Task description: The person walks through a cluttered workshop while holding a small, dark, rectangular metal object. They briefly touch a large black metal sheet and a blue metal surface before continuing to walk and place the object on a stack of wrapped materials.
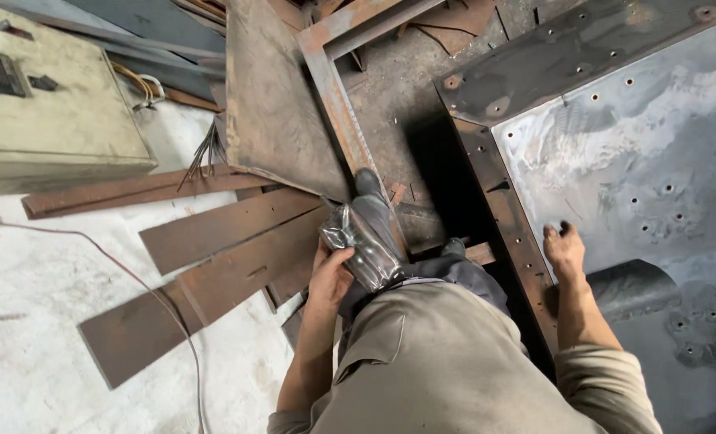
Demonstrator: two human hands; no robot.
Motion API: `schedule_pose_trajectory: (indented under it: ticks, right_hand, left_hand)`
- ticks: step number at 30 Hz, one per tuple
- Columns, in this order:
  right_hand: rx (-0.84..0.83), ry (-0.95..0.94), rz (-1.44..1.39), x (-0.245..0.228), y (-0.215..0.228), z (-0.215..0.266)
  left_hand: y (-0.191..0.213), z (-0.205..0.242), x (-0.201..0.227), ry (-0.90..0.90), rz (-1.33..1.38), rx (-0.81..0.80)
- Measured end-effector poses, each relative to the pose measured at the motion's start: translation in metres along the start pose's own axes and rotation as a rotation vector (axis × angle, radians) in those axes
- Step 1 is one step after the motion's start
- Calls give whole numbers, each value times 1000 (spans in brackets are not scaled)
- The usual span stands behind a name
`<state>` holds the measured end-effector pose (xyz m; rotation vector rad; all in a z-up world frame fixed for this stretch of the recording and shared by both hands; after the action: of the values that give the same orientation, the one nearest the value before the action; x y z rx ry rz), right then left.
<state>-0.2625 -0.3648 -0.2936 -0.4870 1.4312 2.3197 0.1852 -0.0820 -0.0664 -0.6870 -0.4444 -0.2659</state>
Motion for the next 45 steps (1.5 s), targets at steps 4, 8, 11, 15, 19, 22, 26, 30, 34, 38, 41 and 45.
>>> schedule_pose_trajectory:
  ticks: [4, 8, 11, 15, 19, 22, 26, 30, 34, 38, 41, 45]
  right_hand:
    - [-28, 59, -85, -162, -13, -42]
    - [-20, 144, -222, -281, -61, -68]
    - [-61, 101, -215, -337, -89, -68]
    - [-29, 70, -219, -355, -115, -70]
    - [-60, -114, -160, -318, -143, -85]
    - [-37, -216, -149, -279, -176, -100]
    - [-41, -133, 139, -196, -279, -140]
    - [132, -121, -57, -231, -309, -191]
    - [-109, -117, 54, -300, -310, -260]
    - [159, -362, -302, -398, -220, -325]
    - [130, -553, -578, -496, -58, -336]
    - [296, -597, -563, -482, -11, -342]
  left_hand:
    - [16, -49, 55, -4, 19, 5]
    - [34, -100, 139, 11, -45, -12]
    - [28, -129, 210, 33, -143, 28]
    - [27, -175, 294, 22, -270, 18]
    - [9, -225, 343, -46, -305, -8]
    - [-4, -258, 363, -59, -302, -11]
    - [-27, -317, 387, -67, -260, -51]
    - [-96, -404, 441, 3, -366, -52]
    - [-183, -512, 499, -3, -493, -187]
    - [-353, -543, 543, 162, -718, -13]
    - [-365, -598, 544, 96, -701, -316]
    - [-416, -641, 521, 269, -707, -320]
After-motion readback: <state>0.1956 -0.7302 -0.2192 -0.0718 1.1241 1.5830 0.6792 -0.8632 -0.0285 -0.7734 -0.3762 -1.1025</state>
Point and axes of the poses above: each hand's wrist, its own z-axis away from the middle knuckle, its own y-axis out of the back of the hand, x = y × z, the point moved 4 cm from there along -z, towards the middle knuckle, and after that the axes turned 9 degrees about y, right-handed, at the moved point
